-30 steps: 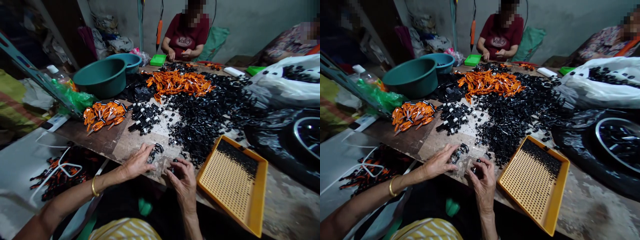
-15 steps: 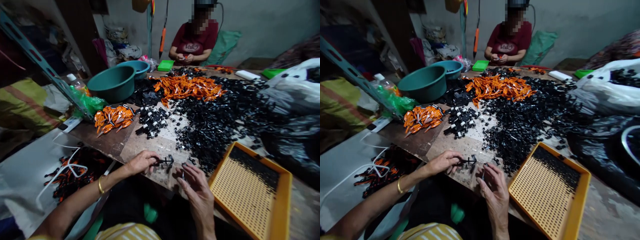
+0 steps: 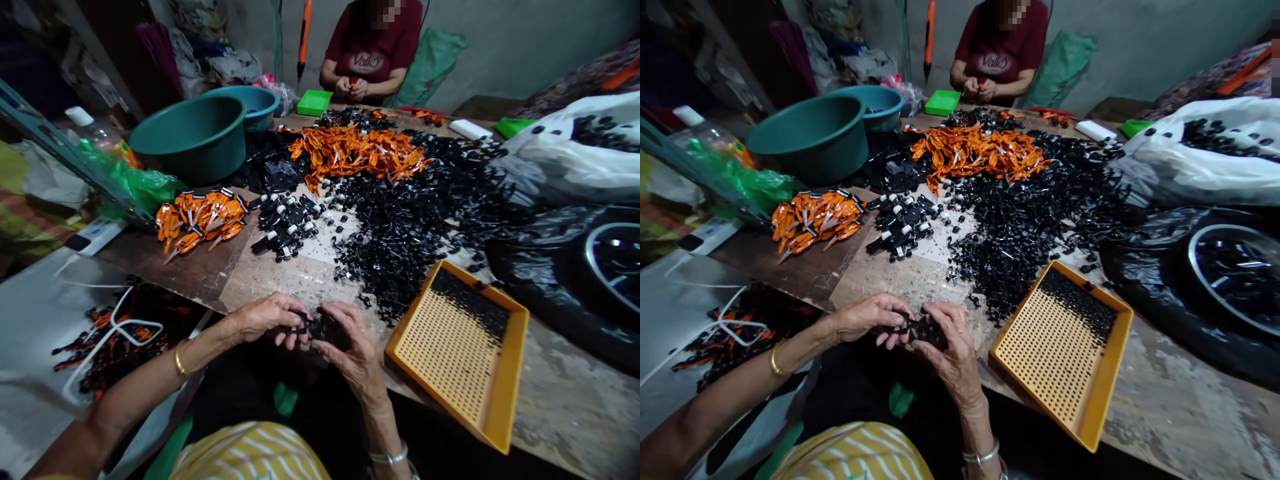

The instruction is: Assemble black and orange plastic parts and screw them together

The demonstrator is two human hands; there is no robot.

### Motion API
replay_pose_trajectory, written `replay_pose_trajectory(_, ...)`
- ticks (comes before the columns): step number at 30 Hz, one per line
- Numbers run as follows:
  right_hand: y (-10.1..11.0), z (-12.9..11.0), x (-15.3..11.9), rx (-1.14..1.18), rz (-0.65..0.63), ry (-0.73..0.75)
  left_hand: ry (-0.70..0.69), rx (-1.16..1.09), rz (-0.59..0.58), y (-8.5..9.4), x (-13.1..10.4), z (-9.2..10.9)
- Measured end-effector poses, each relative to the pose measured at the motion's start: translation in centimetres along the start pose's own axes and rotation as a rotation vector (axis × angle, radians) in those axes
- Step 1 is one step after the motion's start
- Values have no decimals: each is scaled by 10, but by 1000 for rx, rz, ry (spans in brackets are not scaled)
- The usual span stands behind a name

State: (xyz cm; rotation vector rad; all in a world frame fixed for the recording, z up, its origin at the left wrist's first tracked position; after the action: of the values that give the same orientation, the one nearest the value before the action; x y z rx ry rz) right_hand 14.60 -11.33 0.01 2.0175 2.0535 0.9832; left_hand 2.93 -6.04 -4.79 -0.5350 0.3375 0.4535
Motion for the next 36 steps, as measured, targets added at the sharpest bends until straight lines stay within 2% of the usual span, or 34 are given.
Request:
replay_pose_trajectory(4,-9,3,-3,41,-104,-37,39,9,-148,-7,-3,-4)
replay_pose_trajectory(6,-15,-2,-4,-9,-134,-17,55,56,-176,-10,-4,-6)
replay_pose_trajectory(10,-28,-13,-7,-107,-193,11,99,211,-94,-8,-2,-16)
replay_pose_trajectory(13,-26,-12,-6,-108,-230,-24,92,231,-10,-3,-1,-17)
replay_pose_trajectory(15,-9,-4,-3,-141,-153,-80,80,196,45,3,-2,-13)
replay_pose_trajectory(19,43,24,-1,-455,225,-316,53,147,134,15,-8,-5)
replay_pose_trajectory(21,51,37,3,-676,259,-425,38,132,129,17,-9,-4)
replay_pose_trajectory(24,44,46,12,-875,173,-473,9,107,123,19,-10,-5)
replay_pose_trajectory(27,32,41,12,-899,138,-437,-5,88,145,23,-12,-5)
replay_pose_trajectory(33,1,23,1,-784,91,-333,14,80,187,28,-17,-1)
replay_pose_trajectory(36,-4,17,-5,-573,108,-286,9,65,176,28,-16,-2)
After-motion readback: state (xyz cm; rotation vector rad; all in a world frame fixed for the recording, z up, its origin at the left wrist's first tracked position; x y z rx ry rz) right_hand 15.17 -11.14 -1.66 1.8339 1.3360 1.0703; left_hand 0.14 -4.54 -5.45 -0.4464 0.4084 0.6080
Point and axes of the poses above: each hand's wrist, its own x-axis towards the middle knuckle, its own y-axis out of the back of the hand, z = x × y, the point moved 9 cm from there along x, towards the middle knuckle, and after that the axes turned 6 degrees about -z, right-handed, at the moved point
